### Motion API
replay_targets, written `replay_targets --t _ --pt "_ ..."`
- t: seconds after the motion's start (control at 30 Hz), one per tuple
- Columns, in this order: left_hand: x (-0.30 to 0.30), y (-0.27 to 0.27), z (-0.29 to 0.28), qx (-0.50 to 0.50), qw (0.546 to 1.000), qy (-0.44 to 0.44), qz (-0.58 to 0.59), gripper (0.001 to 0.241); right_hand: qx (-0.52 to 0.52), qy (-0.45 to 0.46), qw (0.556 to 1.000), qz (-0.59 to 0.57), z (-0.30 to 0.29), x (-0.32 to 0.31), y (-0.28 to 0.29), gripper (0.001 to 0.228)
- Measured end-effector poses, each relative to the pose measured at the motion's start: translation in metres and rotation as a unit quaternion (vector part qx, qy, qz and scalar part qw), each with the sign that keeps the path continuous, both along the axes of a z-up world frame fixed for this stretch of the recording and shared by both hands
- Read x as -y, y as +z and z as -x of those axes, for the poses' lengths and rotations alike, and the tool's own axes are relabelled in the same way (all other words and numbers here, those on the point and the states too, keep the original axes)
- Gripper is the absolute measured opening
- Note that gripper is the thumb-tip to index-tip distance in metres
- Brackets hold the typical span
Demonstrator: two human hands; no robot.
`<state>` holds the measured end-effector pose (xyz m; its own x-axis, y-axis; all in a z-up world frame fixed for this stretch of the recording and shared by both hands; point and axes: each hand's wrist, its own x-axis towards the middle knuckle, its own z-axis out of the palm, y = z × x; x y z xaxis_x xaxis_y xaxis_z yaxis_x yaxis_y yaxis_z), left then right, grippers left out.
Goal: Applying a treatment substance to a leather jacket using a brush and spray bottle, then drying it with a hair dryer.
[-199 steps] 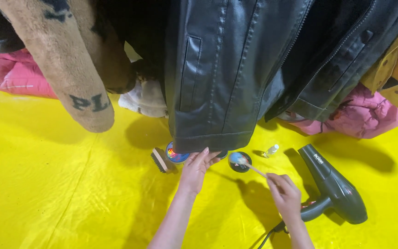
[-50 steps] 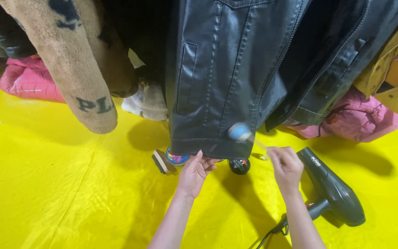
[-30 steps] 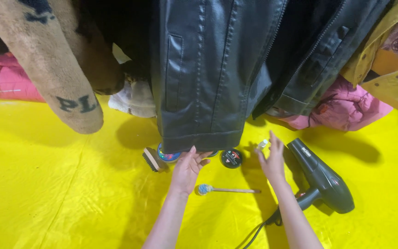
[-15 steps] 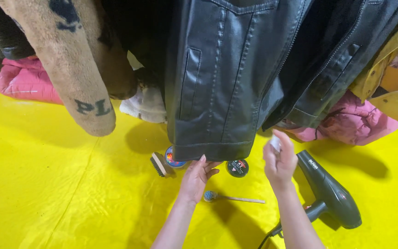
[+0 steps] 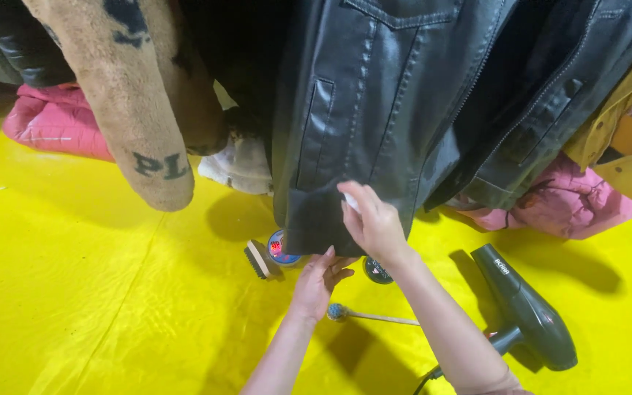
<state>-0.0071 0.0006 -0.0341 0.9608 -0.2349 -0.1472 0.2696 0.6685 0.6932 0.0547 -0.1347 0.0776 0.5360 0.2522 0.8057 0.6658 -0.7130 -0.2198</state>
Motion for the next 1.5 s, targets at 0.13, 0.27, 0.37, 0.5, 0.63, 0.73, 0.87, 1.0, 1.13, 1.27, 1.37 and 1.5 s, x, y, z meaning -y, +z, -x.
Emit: replay_targets --t 0.13,0.27,0.37,0.5,0.63,0.73,0.87,1.0,1.13,1.27,1.37,1.5 --pt "-0.003 0.043 0.006 -0.041 0.998 0.037 0.031 0.015 -0.017 0.031 0.999 0.038 0.016 0.009 -0.035 0.038" --pt "-0.006 0.013 -0.006 0.018 0.999 0.029 0.036 0.017 -0.225 -0.02 0.969 -0.099 0.052 0.059 -0.1 0.038" --pt "-0.002 -0.018 -0.021 0.032 0.997 0.033 0.066 0.015 -0.292 -0.082 0.938 -0.166 0.043 0.11 -0.099 0.05" --pt "-0.009 0.032 0.002 0.036 0.997 0.021 0.058 0.018 -0.353 -0.235 0.896 -0.133 0.024 0.153 -0.123 0.028" --pt "-0.014 0.041 0.006 0.036 0.998 0.013 0.04 0.02 -0.392 -0.245 0.874 -0.15 0.019 0.162 -0.143 0.032" --pt "-0.016 0.037 0.004 0.03 0.999 -0.001 0.025 0.024 -0.384 -0.23 0.876 -0.177 0.024 0.155 -0.139 0.05" --pt "-0.015 0.028 0.0 0.028 0.999 -0.01 0.013 0.027 -0.328 -0.198 0.892 -0.24 0.046 0.14 -0.099 0.083" --pt "-0.017 0.042 0.001 0.02 1.0 -0.009 0.013 0.027 -0.163 -0.217 0.945 -0.182 0.073 0.159 -0.134 0.084" --pt "-0.016 0.074 0.002 -0.151 0.988 0.017 -0.04 0.023 -0.313 -0.087 0.945 0.034 0.112 0.15 -0.172 0.046" --pt "-0.015 0.06 -0.002 -0.132 0.991 0.031 -0.01 0.023 -0.344 0.047 0.929 0.13 0.129 0.146 -0.181 0.011" --pt "-0.016 0.056 -0.001 -0.094 0.995 0.025 -0.003 0.028 -0.507 0.022 0.862 0.004 0.129 0.161 -0.127 0.018" --pt "-0.015 0.054 0.006 -0.092 0.995 0.025 0.009 0.037 -0.275 -0.029 0.96 -0.044 0.081 0.174 -0.083 0.02"
